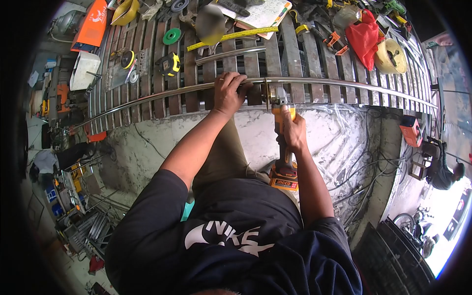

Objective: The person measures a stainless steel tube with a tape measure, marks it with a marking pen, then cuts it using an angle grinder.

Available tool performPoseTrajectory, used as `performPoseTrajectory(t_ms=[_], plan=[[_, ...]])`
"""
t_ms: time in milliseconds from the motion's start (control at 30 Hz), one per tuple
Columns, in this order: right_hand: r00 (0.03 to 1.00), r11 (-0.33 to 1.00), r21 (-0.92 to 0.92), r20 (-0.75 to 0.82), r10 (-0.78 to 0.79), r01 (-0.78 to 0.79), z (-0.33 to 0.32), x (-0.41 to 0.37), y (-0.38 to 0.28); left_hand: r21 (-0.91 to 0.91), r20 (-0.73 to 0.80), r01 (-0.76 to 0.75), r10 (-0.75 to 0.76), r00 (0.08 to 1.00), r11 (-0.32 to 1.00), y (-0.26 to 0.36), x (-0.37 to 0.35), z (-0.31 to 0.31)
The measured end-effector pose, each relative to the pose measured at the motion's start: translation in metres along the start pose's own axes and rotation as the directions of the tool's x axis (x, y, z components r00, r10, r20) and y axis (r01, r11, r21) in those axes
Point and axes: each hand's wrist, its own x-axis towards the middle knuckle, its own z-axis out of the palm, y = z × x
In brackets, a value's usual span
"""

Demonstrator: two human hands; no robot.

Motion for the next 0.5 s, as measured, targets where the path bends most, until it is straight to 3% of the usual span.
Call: performPoseTrajectory(t_ms=[367, 467, 500], plan=[[1.0, 1.0, 0.026, 0.014, 0.016, -0.017, 0.0, 0.007, 0.012, 0.004, 0.008, 0.014, -0.014, 1.0, 1.0, 0.001, 0.0, 0.0], [0.991, 0.99, -0.03, -0.018, -0.135, 0.134, -0.003, 0.024, 0.034, 0.008, 0.006, 0.012, -0.012, 1.0, 1.0, 0.0, -0.001, 0.001], [0.993, 0.993, -0.013, -0.009, -0.119, 0.119, -0.003, 0.022, 0.031, 0.007, 0.004, 0.01, -0.01, 1.0, 1.0, 0.0, 0.0, 0.001]])
